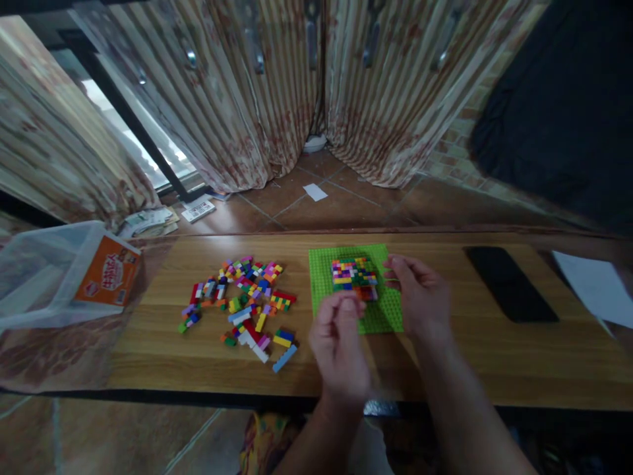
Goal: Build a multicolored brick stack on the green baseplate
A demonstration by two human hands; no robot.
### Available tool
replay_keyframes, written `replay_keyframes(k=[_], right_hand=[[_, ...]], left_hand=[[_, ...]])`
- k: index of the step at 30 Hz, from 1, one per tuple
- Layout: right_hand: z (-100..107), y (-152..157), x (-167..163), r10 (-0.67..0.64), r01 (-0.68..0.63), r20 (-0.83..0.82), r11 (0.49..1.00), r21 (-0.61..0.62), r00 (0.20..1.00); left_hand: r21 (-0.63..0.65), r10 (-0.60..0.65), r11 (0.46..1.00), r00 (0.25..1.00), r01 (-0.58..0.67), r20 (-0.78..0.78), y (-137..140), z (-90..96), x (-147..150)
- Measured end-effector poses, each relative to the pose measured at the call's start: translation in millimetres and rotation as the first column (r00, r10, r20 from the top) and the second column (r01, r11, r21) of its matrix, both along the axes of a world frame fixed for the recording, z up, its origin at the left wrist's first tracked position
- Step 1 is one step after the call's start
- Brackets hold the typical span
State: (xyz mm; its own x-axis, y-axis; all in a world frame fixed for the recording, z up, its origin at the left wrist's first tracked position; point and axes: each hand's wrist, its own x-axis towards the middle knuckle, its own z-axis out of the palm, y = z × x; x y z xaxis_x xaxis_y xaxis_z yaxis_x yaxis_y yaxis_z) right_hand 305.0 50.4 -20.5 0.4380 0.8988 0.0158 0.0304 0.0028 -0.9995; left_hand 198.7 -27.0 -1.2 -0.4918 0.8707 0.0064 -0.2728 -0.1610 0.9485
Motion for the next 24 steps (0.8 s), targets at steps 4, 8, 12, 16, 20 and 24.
replay_keyframes(k=[4,8,12,16,20,24], right_hand=[[2,-11,-24,0.086,-0.087,0.022,0.996,0.032,0.996],[0,-34,-57,0.33,-0.331,0.112,0.944,-0.01,0.937],[-4,-62,-82,0.601,-0.643,0.382,0.766,-0.022,0.702],[-12,-72,-95,0.644,-0.711,0.538,0.694,-0.111,0.544],[-17,-71,-104,0.635,-0.692,0.607,0.698,-0.184,0.478],[-16,-73,-112,0.621,-0.668,0.651,0.708,-0.227,0.437]], left_hand=[[0.247,-0.127,0.95,0.959,0.191,-0.252,-31,11.0,31],[0.214,-0.117,0.958,0.939,0.193,-0.323,-51,15.5,47],[0.123,-0.4,0.857,0.795,0.501,-0.456,-54,7.2,41],[0.108,-0.414,0.85,0.78,0.516,-0.469,-52,-0.3,25],[0.071,-0.411,0.867,0.789,0.493,-0.456,-51,-0.3,13],[0.03,-0.389,0.896,0.814,0.444,-0.431,-54,-0.1,16]])
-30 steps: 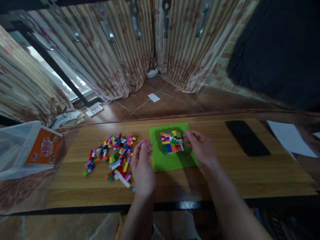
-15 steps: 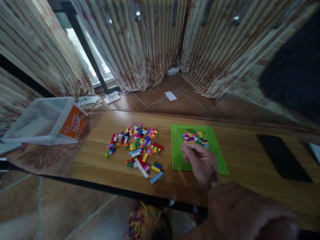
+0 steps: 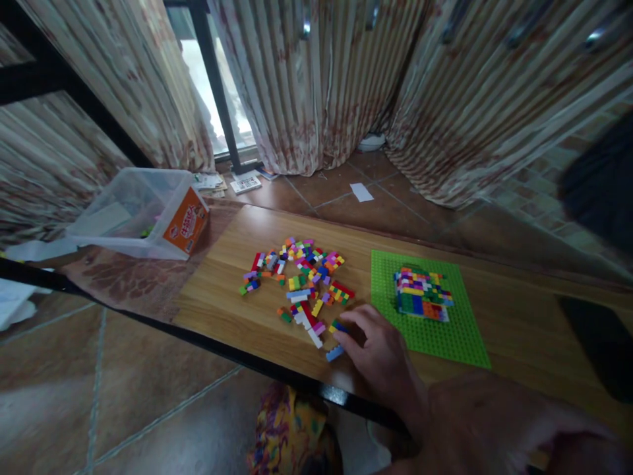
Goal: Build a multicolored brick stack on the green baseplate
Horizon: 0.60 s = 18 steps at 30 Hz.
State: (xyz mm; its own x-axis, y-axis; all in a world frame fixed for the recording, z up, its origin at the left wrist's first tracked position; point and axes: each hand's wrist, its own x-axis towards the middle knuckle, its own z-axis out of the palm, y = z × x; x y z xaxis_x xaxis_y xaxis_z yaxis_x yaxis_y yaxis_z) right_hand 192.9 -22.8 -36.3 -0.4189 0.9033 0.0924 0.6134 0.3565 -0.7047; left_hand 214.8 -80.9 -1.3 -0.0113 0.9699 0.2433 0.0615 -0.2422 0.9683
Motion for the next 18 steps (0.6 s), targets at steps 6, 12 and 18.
replay_keyframes(k=[6,12,18], right_hand=[[-5,-4,-7,-0.008,0.0,0.133,0.998,0.064,0.991],[-7,2,-10,-0.006,0.0,0.101,0.998,0.055,0.995],[1,9,-1,-0.025,0.023,-0.081,0.999,-0.026,0.996]], left_hand=[[-0.115,0.338,0.938,0.934,-0.326,0.115,-2,-3.5,41],[-0.04,0.235,0.972,0.949,-0.232,0.21,-1,12.8,21],[-0.139,0.231,0.968,0.956,-0.208,0.18,-6,36.3,0]])
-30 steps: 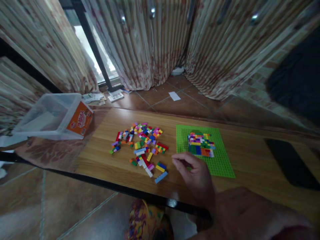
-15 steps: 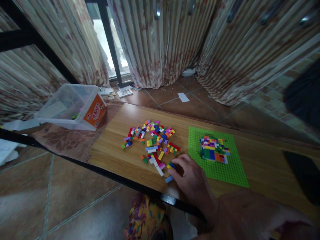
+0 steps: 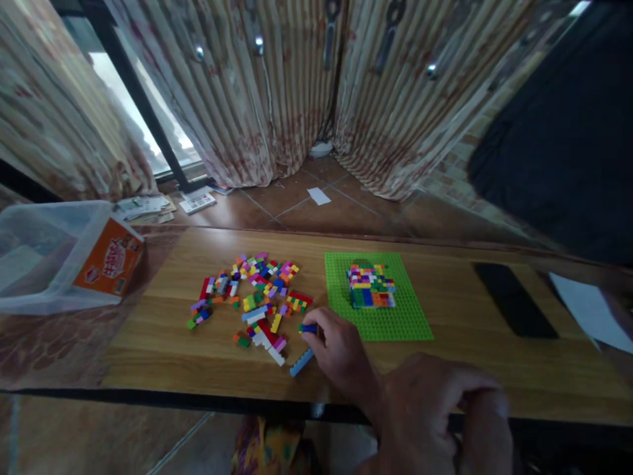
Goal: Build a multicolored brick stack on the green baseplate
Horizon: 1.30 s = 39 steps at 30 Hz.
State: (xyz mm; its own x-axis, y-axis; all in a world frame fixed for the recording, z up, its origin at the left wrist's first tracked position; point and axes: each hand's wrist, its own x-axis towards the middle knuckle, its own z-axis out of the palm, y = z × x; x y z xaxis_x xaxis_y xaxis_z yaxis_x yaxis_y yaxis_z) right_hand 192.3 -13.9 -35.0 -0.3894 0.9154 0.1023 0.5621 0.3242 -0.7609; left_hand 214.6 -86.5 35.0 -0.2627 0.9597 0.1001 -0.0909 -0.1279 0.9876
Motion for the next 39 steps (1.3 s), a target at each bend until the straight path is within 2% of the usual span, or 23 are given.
replay_keyframes(k=[3,6,9,11,12,14,17,19,22,26,28,29,32,34,39], right_hand=[[3,4,10,-0.082,0.08,-0.1,0.997,-0.016,0.992],[2,7,21,-0.163,0.157,-0.217,0.987,-0.042,0.963],[-1,10,30,-0.267,0.176,-0.392,0.951,-0.253,0.88],[-1,12,33,-0.353,0.14,-0.49,0.898,-0.418,0.797],[-1,13,34,-0.386,0.117,-0.525,0.873,-0.474,0.758],[1,15,35,-0.424,0.07,-0.573,0.841,-0.537,0.701],[3,16,36,-0.448,0.026,-0.607,0.817,-0.576,0.657],[4,16,36,-0.453,0.009,-0.615,0.809,-0.588,0.645],[4,16,36,-0.458,-0.006,-0.627,0.804,-0.594,0.63],[4,16,37,-0.452,-0.006,-0.615,0.803,-0.597,0.646],[4,16,37,-0.444,0.004,-0.598,0.805,-0.593,0.667],[4,16,37,-0.439,0.014,-0.591,0.811,-0.586,0.677],[3,17,37,-0.419,0.06,-0.571,0.839,-0.541,0.705],[4,17,37,-0.404,0.093,-0.564,0.862,-0.499,0.72],[6,18,41,-0.326,0.17,-0.553,0.934,-0.315,0.767]], left_hand=[[-0.004,-0.067,0.998,0.997,0.067,0.026,1,-0.8,7],[-0.031,-0.034,0.999,0.996,0.037,0.079,3,-4.5,19],[-0.043,0.04,0.998,0.994,-0.036,0.101,5,-10.3,27],[0.03,-0.004,1.0,0.998,0.002,0.066,7,-16.5,28],[0.092,-0.075,0.993,0.997,0.071,0.036,7,-20.0,28],[0.175,-0.167,0.97,0.986,0.166,-0.011,8,-26.5,25],[0.21,-0.145,0.967,0.989,0.146,-0.02,9,-31.0,24],[0.23,-0.125,0.965,0.992,0.125,-0.017,9,-29.9,25],[0.229,-0.164,0.96,0.986,0.163,-0.013,9,-25.2,27],[0.035,-0.028,0.999,0.999,0.026,0.045,7,-21.5,29],[0.095,-0.138,0.986,0.989,0.134,0.043,6,-21.6,30],[0.107,-0.163,0.982,0.985,0.157,0.05,6,-21.7,31],[0.01,0.046,0.999,0.995,-0.047,0.094,5,-21.0,37],[0.022,0.132,0.99,0.984,-0.136,0.121,5,-20.4,41],[-0.006,0.098,0.995,0.986,-0.098,0.133,4,-20.2,41]])
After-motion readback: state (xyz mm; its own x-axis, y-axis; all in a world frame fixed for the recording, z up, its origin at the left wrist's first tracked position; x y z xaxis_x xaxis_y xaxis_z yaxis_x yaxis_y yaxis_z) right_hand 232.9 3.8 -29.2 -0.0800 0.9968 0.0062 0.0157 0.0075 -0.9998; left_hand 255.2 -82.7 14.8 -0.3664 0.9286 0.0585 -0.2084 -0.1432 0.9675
